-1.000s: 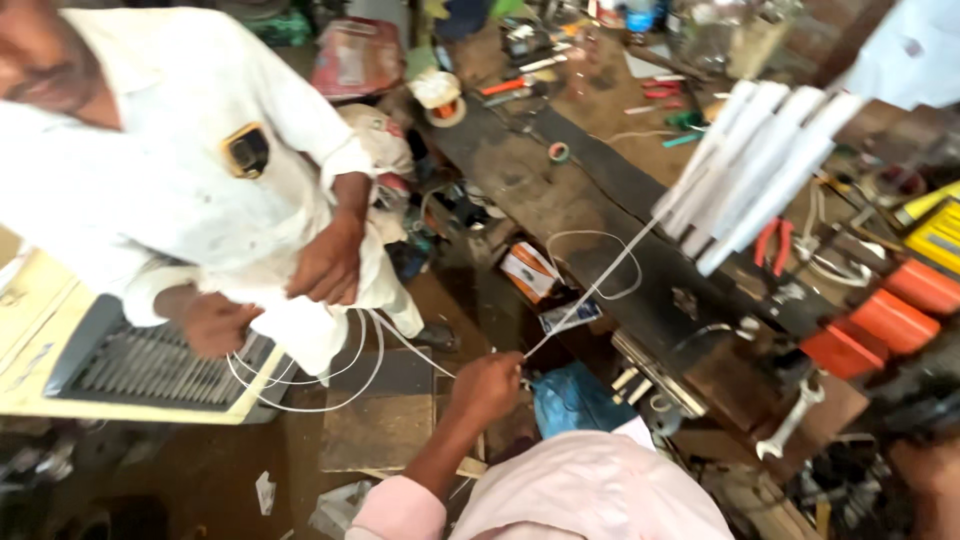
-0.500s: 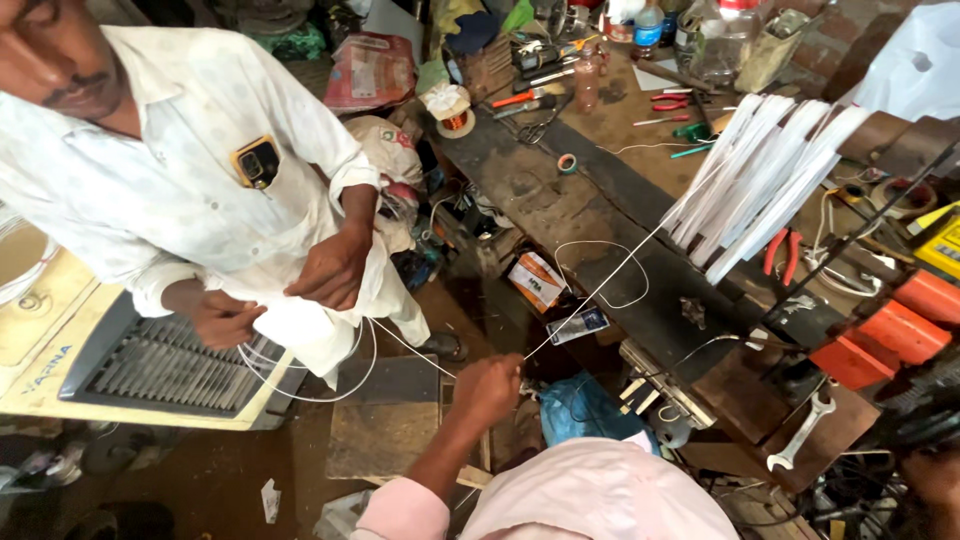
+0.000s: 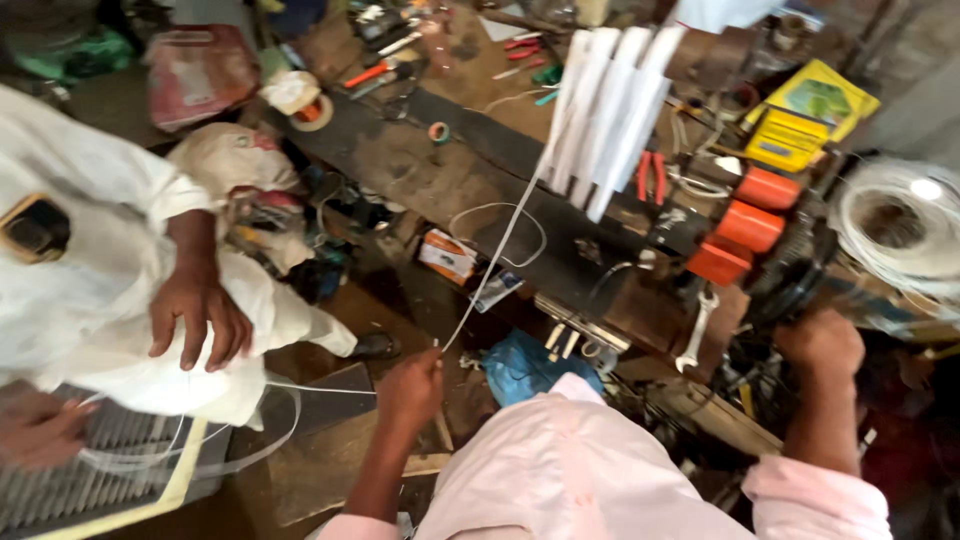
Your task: The person operates a manual wire-winding machine, turning a handwheel to wind white insulated wire onto a spool. Another person assists by gathering the wound wire into coils and handing them to the person.
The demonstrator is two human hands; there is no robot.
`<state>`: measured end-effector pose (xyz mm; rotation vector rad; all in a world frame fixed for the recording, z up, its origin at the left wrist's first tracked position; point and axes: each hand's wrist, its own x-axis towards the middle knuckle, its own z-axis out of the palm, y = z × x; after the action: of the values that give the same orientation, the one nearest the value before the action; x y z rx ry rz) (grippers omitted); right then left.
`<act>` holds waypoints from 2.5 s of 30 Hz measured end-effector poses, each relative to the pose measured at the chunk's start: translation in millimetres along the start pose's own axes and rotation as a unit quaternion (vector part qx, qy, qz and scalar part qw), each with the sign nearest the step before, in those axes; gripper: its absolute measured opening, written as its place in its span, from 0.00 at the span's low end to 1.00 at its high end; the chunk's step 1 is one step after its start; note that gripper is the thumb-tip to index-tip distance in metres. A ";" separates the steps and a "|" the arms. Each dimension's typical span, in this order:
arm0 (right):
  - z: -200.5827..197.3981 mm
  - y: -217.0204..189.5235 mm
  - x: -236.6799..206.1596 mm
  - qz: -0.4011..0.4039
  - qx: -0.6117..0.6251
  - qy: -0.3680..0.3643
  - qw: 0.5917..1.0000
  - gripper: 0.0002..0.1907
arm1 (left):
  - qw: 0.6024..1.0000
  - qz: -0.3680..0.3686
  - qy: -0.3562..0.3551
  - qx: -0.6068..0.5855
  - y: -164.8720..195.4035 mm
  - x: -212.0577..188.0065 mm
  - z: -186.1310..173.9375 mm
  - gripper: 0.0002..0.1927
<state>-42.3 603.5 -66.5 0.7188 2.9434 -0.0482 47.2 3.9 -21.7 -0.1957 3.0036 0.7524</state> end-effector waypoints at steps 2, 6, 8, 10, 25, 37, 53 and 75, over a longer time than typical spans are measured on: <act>0.6 -0.5 -0.1 0.021 -0.002 0.014 1.000 0.29 | 1.000 -0.002 -0.009 -0.005 1.1 0.8 1.5 0.15; 0.0 -0.5 -1.0 0.017 0.006 0.032 0.999 0.33 | 1.000 0.011 0.004 -0.024 4.4 1.3 0.6 0.14; -0.5 -0.8 -1.6 0.025 0.019 0.034 0.999 0.32 | 0.999 0.014 0.005 -0.029 6.0 1.2 -0.2 0.14; -0.2 -0.6 -2.6 0.025 0.023 0.039 0.999 0.31 | 1.000 0.014 0.001 -0.026 7.3 0.3 -0.8 0.15; -1.1 0.5 -5.1 0.021 0.007 0.037 0.999 0.27 | 1.000 0.011 -0.018 -0.006 12.1 2.1 5.3 0.15; -2.3 0.1 -6.6 0.009 0.022 0.044 0.999 0.23 | 1.000 0.011 -0.016 -0.004 4.2 1.3 15.5 0.13; -3.4 -0.7 -5.9 0.020 0.021 0.031 0.999 0.21 | 0.999 0.018 -0.024 -0.011 4.0 0.4 18.1 0.13; -5.9 -4.0 -7.3 0.010 0.009 0.068 0.998 0.28 | 0.998 0.006 -0.044 -0.042 27.0 -7.6 0.6 0.13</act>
<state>-38.3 597.0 -59.8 0.7835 3.0673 -0.0261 51.2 28.6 -9.0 -0.1435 2.8952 0.8655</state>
